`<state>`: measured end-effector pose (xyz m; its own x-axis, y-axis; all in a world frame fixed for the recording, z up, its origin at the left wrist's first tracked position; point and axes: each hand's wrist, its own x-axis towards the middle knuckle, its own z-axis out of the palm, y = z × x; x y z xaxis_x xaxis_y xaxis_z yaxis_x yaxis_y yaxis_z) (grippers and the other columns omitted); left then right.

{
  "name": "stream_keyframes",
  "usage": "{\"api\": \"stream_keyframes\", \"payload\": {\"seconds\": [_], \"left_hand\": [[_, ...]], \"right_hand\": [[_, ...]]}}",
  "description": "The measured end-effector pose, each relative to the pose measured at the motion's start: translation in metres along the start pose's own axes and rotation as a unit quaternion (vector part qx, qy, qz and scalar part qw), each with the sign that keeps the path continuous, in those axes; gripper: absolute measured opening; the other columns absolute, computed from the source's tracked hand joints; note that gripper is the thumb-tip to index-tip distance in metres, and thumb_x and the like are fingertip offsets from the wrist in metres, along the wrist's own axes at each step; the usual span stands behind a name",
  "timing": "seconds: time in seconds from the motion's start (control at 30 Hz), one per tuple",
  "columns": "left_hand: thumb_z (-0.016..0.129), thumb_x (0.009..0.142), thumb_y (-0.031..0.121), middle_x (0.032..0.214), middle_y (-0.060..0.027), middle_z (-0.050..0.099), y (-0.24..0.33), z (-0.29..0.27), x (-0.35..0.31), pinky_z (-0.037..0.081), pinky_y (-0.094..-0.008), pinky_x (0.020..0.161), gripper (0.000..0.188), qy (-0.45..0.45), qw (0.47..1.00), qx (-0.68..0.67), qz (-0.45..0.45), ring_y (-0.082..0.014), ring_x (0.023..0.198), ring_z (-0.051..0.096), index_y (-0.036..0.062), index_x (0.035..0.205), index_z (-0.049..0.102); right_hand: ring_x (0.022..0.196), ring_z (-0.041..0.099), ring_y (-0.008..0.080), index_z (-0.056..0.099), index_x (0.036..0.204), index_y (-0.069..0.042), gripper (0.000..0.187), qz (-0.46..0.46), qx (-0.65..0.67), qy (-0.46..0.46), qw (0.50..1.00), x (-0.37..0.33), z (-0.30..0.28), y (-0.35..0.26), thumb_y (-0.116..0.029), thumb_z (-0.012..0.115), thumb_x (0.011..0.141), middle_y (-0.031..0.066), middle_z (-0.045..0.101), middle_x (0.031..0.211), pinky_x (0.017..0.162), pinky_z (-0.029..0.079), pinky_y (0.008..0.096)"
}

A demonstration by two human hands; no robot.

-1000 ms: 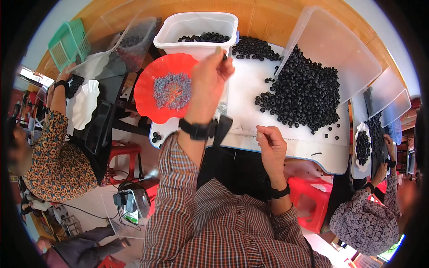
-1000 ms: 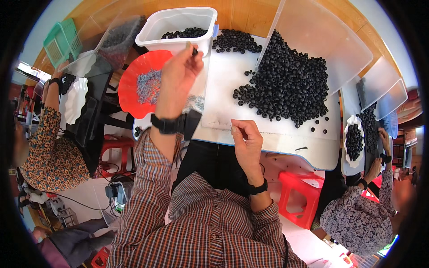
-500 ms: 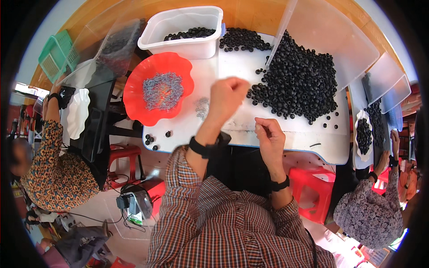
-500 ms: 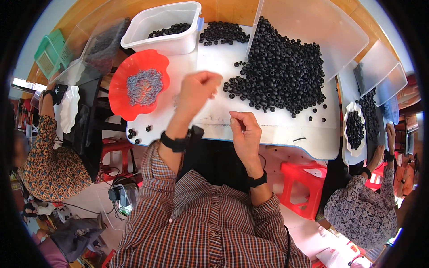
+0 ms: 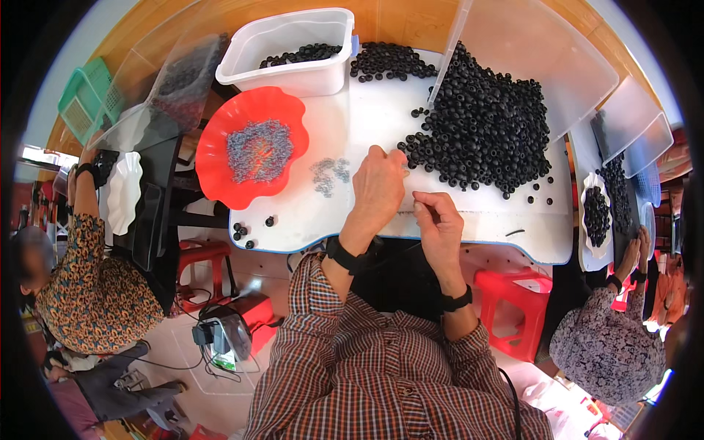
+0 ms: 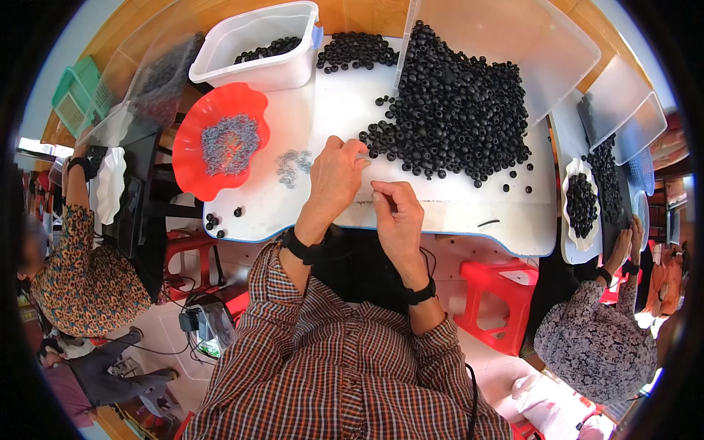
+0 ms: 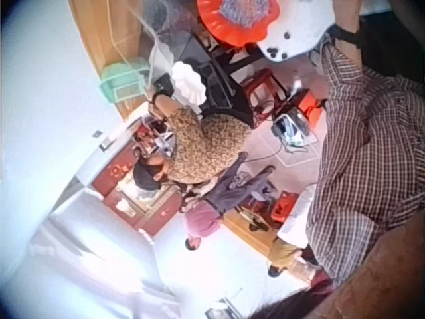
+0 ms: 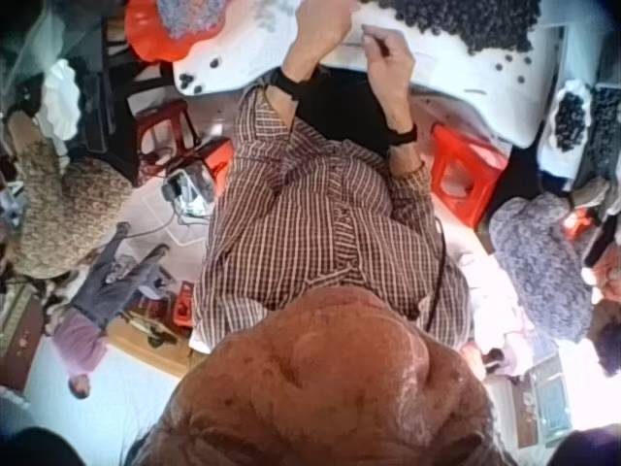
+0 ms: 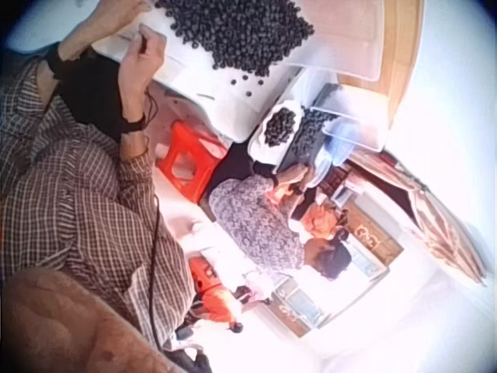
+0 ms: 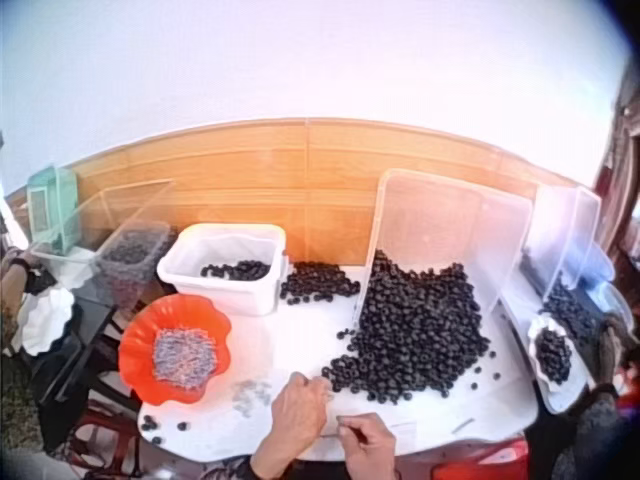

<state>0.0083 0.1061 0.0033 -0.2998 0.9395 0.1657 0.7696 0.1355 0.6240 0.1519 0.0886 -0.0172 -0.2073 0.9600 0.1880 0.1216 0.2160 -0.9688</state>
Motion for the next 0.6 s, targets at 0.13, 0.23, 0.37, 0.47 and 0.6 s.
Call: {"api": "stream_keyframes", "payload": {"seconds": [0.13,0.23,0.37,0.47,0.6], "left_hand": [[0.067,0.083,0.011,0.094,-0.0154,0.057,-0.001,0.0,0.002,0.05,-0.0433,0.07,0.018,0.009,1.0,0.002,0.011,-0.0353,0.081,0.062,0.0092,0.101,0.065],[0.065,0.084,0.011,0.095,-0.0159,0.057,0.002,-0.003,0.006,0.05,-0.0438,0.07,0.016,-0.013,1.0,0.006,0.008,-0.0359,0.082,0.062,0.009,0.099,0.065],[0.062,0.086,0.012,0.096,-0.0166,0.058,0.0,-0.004,0.007,0.049,-0.0449,0.071,0.014,-0.036,0.999,0.006,-0.017,-0.0371,0.083,0.062,0.0096,0.1,0.065],[0.061,0.086,0.012,0.096,-0.0168,0.059,0.003,-0.004,0.007,0.049,-0.0453,0.072,0.014,-0.035,0.999,0.006,-0.01,-0.0376,0.083,0.062,0.0099,0.1,0.064],[0.06,0.087,0.011,0.097,-0.0172,0.059,0.003,-0.008,0.011,0.049,-0.0452,0.072,0.013,-0.065,0.998,0.017,-0.005,-0.0375,0.083,0.062,0.0096,0.099,0.063]], "right_hand": [[0.073,0.056,0.0101,0.066,0.1,0.003,0.015,0.005,0.01,0.001,1.0,0.0,0.0,0.0,0.006,0.06,0.086,0.0055,0.06,0.09,0.066,0.047,0.023],[0.073,0.056,0.0101,0.066,0.1,0.002,0.015,0.003,0.004,0.0,1.0,0.0,-0.001,0.001,0.006,0.06,0.086,0.0056,0.06,0.09,0.066,0.047,0.023],[0.072,0.056,0.0101,0.066,0.099,0.002,0.015,-0.005,-0.004,-0.003,1.0,0.0,-0.001,-0.001,0.006,0.061,0.086,0.0054,0.06,0.089,0.065,0.046,0.023],[0.072,0.055,0.01,0.066,0.099,0.002,0.014,-0.008,-0.001,-0.002,1.0,0.0,-0.002,0.0,0.006,0.061,0.086,0.0053,0.059,0.089,0.064,0.046,0.023],[0.071,0.055,0.0099,0.066,0.098,0.002,0.014,-0.018,-0.007,0.001,1.0,0.0,-0.002,-0.001,0.006,0.061,0.086,0.0053,0.059,0.089,0.064,0.046,0.0229]]}}
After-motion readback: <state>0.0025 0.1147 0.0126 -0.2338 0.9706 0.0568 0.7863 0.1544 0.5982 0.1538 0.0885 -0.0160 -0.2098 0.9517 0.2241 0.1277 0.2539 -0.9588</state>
